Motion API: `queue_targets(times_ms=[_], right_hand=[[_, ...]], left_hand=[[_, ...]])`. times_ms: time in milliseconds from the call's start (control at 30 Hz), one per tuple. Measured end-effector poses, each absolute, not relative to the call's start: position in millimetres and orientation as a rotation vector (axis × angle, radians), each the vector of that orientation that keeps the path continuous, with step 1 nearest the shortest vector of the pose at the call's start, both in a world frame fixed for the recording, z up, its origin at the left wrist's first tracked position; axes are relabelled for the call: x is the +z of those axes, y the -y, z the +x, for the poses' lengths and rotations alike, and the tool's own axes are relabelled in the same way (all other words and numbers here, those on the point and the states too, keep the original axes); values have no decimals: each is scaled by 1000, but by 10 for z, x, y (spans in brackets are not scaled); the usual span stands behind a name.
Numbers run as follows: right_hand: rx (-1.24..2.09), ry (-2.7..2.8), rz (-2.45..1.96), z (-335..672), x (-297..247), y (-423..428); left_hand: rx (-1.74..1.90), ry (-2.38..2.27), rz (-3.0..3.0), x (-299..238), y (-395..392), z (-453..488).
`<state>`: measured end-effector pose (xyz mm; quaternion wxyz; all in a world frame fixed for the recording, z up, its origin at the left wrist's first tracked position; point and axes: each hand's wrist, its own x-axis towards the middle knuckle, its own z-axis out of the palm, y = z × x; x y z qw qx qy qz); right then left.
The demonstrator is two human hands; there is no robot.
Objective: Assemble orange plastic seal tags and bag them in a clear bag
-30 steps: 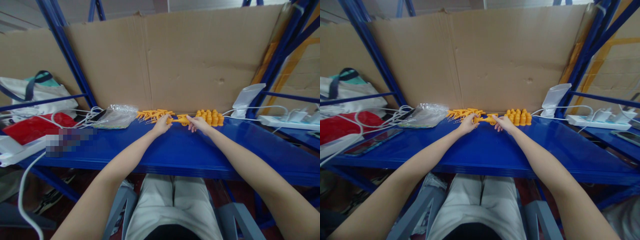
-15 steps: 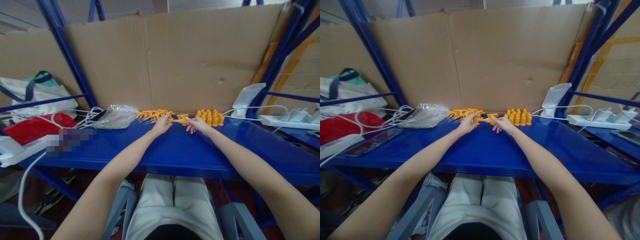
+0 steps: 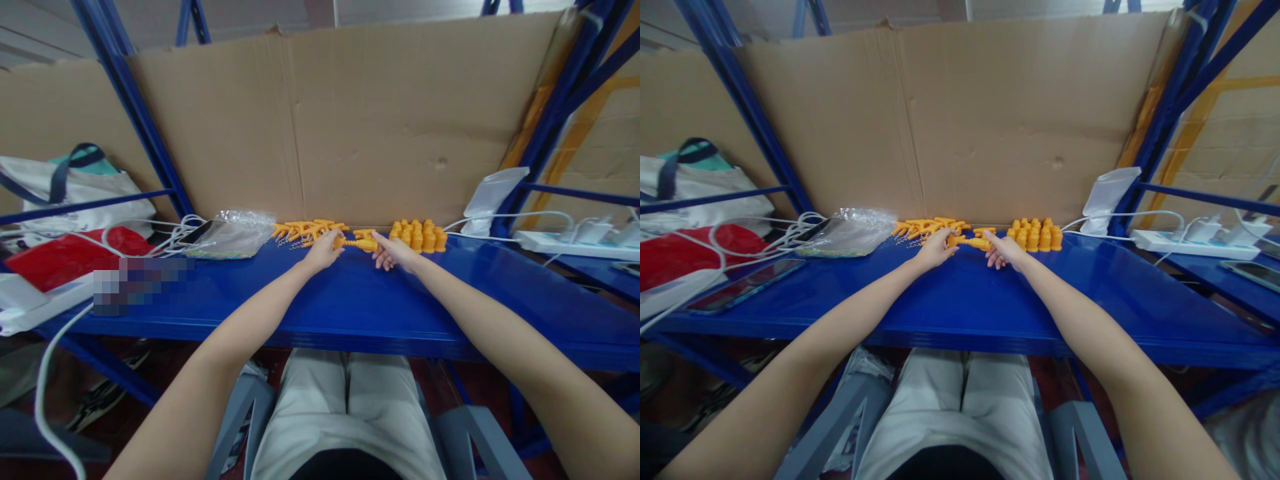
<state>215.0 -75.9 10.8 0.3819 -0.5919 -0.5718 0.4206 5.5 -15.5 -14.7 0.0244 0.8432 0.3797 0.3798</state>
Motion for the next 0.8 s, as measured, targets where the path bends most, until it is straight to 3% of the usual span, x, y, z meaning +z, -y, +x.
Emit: queue_targets(times_ms=[800], right_hand=[[1038,1489,-1388,2125,78,766]], left_hand=[[1219,-1225,2580,-134,122,23]])
